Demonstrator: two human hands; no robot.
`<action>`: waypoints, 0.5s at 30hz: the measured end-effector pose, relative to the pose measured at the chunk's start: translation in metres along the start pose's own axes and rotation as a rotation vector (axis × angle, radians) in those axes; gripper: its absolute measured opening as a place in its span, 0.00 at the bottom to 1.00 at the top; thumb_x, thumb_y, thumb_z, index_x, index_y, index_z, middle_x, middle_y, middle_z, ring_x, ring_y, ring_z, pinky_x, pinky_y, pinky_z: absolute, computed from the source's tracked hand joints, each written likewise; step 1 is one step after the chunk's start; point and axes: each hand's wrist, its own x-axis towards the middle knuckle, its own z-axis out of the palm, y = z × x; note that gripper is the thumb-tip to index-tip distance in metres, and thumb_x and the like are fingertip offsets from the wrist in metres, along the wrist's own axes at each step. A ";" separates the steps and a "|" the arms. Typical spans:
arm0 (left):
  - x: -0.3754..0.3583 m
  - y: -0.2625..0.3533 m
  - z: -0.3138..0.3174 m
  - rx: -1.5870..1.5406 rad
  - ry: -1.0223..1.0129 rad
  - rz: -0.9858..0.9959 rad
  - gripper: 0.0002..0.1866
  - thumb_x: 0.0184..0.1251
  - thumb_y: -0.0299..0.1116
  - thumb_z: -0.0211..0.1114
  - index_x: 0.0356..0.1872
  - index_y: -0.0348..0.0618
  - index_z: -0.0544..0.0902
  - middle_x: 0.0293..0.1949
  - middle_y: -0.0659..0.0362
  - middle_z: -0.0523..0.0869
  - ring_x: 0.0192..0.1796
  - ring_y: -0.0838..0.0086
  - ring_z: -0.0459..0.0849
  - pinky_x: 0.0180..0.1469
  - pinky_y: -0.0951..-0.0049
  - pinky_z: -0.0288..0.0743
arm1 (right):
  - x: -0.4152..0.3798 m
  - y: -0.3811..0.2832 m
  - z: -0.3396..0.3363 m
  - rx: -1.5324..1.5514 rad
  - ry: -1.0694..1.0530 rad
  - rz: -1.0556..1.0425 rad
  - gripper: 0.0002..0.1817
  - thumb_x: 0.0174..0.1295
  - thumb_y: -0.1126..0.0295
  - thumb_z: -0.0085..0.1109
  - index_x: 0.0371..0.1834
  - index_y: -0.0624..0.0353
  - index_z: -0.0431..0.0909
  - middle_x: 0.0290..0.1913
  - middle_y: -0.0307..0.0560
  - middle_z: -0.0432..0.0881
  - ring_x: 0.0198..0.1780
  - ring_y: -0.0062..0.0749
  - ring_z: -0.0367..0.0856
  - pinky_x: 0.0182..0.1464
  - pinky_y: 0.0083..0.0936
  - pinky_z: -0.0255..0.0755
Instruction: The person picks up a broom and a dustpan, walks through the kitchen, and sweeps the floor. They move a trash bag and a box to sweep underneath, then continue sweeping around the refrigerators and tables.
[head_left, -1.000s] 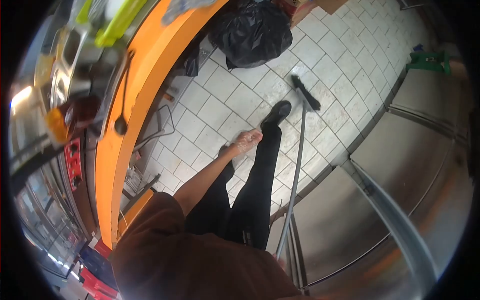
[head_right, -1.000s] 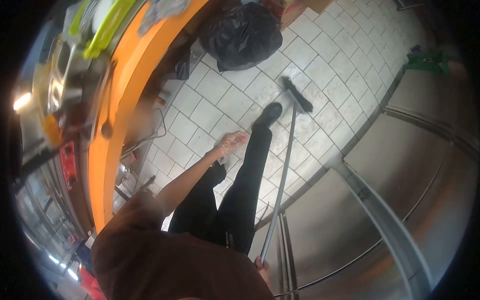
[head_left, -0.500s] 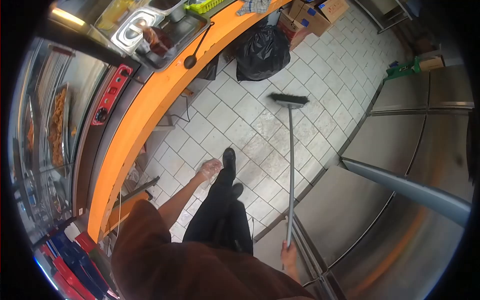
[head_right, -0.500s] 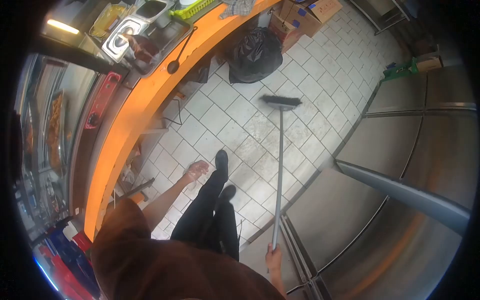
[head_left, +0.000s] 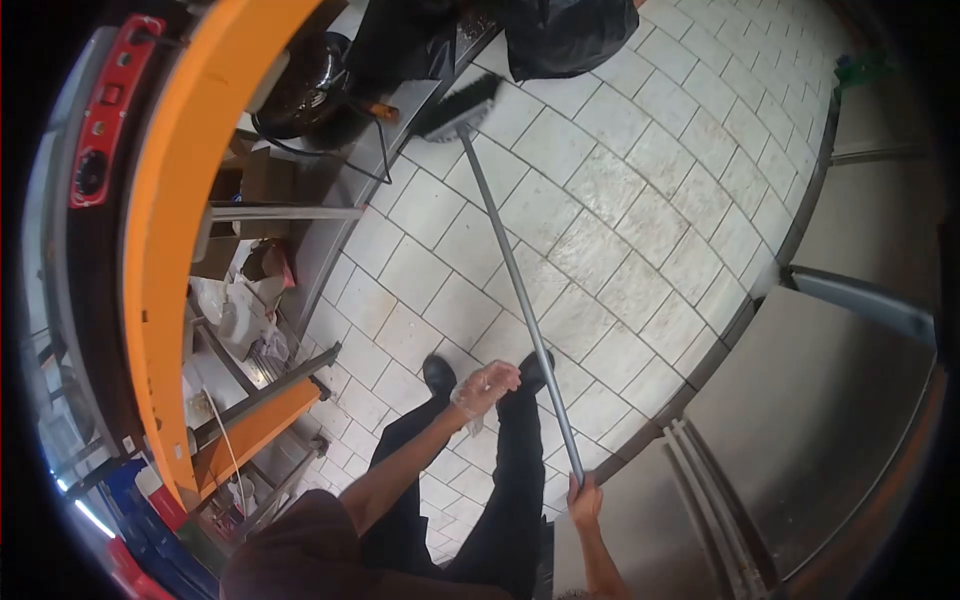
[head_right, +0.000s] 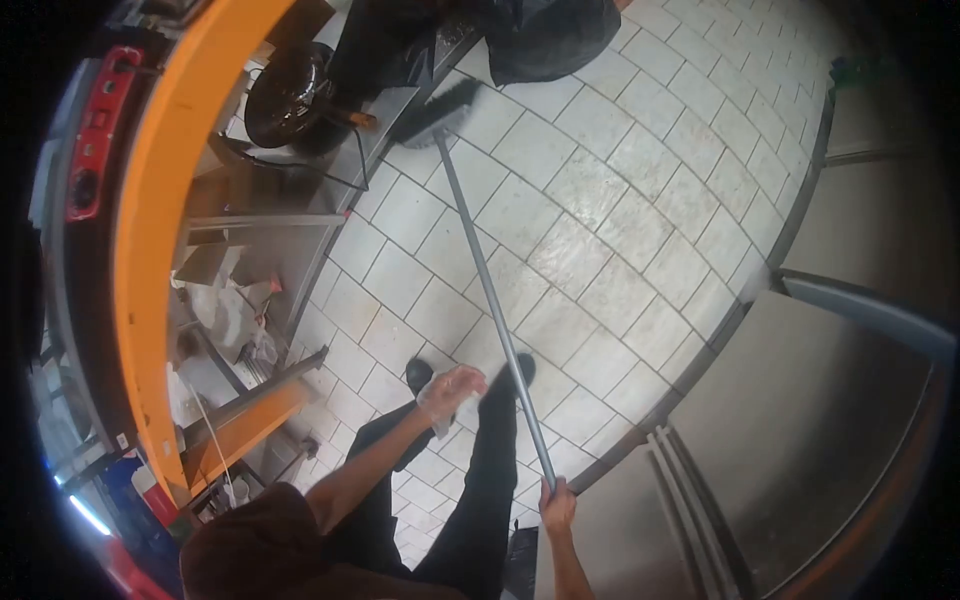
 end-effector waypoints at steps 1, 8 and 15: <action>-0.008 -0.006 -0.007 0.018 0.038 0.012 0.10 0.68 0.33 0.57 0.45 0.40 0.75 0.35 0.61 0.81 0.40 0.77 0.79 0.45 0.76 0.73 | 0.023 -0.014 0.021 -0.016 -0.010 -0.004 0.14 0.63 0.60 0.53 0.31 0.61 0.69 0.17 0.61 0.74 0.23 0.61 0.76 0.23 0.48 0.66; 0.001 -0.060 -0.080 0.242 0.052 0.089 0.12 0.67 0.37 0.59 0.45 0.39 0.77 0.37 0.59 0.83 0.38 0.78 0.80 0.46 0.75 0.73 | 0.192 -0.066 0.159 0.105 0.081 -0.106 0.16 0.65 0.60 0.52 0.30 0.63 0.69 0.16 0.62 0.73 0.21 0.61 0.74 0.22 0.47 0.63; 0.017 -0.023 -0.125 0.371 0.144 0.090 0.10 0.68 0.32 0.57 0.45 0.38 0.76 0.37 0.60 0.82 0.42 0.77 0.80 0.49 0.76 0.72 | 0.399 -0.240 0.211 0.353 0.277 -0.336 0.23 0.67 0.56 0.46 0.49 0.70 0.69 0.27 0.73 0.76 0.33 0.66 0.76 0.32 0.51 0.67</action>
